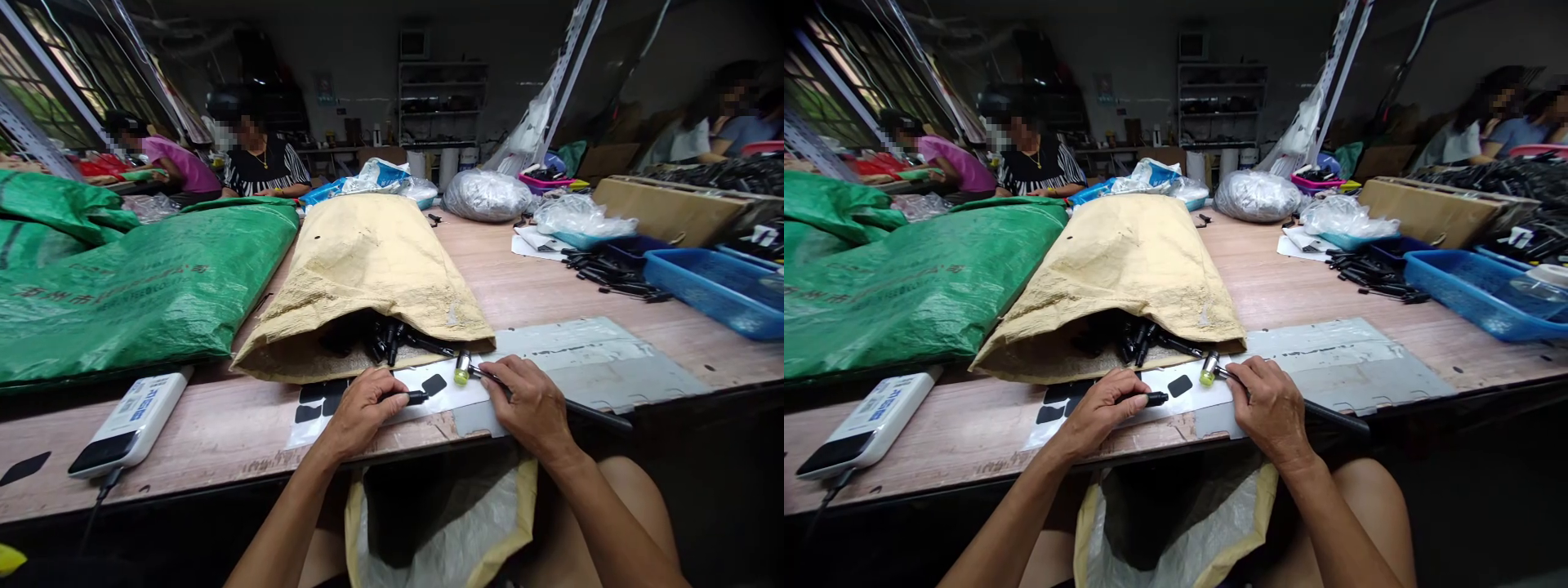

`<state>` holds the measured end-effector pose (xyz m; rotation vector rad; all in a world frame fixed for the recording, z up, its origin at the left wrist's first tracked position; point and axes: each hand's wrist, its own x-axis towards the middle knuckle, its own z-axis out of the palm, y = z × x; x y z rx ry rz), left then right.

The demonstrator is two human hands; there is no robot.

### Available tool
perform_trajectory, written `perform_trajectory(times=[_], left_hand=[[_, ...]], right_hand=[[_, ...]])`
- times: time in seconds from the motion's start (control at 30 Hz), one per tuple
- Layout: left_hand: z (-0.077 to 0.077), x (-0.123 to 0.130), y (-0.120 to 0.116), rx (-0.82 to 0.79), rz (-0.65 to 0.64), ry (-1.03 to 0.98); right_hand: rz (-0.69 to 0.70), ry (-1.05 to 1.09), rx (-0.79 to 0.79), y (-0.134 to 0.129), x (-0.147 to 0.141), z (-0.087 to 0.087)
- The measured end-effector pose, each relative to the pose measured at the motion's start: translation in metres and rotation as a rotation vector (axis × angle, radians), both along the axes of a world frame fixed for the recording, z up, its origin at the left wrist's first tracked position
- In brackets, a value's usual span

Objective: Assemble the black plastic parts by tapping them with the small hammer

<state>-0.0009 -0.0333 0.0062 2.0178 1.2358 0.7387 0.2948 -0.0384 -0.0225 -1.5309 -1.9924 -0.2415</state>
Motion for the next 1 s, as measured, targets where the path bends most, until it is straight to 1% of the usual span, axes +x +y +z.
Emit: perform_trajectory(times=[0.37,0.6,0.8,0.9,1.0], left_hand=[[0.0,0.0,0.0,0.033,-0.048,0.053],[0.0,0.0,0.0,0.033,-0.055,0.056],[-0.001,0.003,-0.002,0.04,-0.037,0.051],[-0.002,0.002,-0.001,0.056,-0.044,0.056],[-0.003,0.002,-0.001,0.074,-0.048,0.069]], right_hand=[[-0.016,-0.02,-0.008,-0.001,-0.001,-0.001],[-0.008,-0.016,0.029,0.0,-0.001,-0.003],[-0.001,-0.012,0.04,0.0,-0.001,-0.005],[-0.008,-0.023,0.011,0.0,0.0,-0.001],[-0.023,-0.036,-0.016,-0.004,-0.003,0.007]])
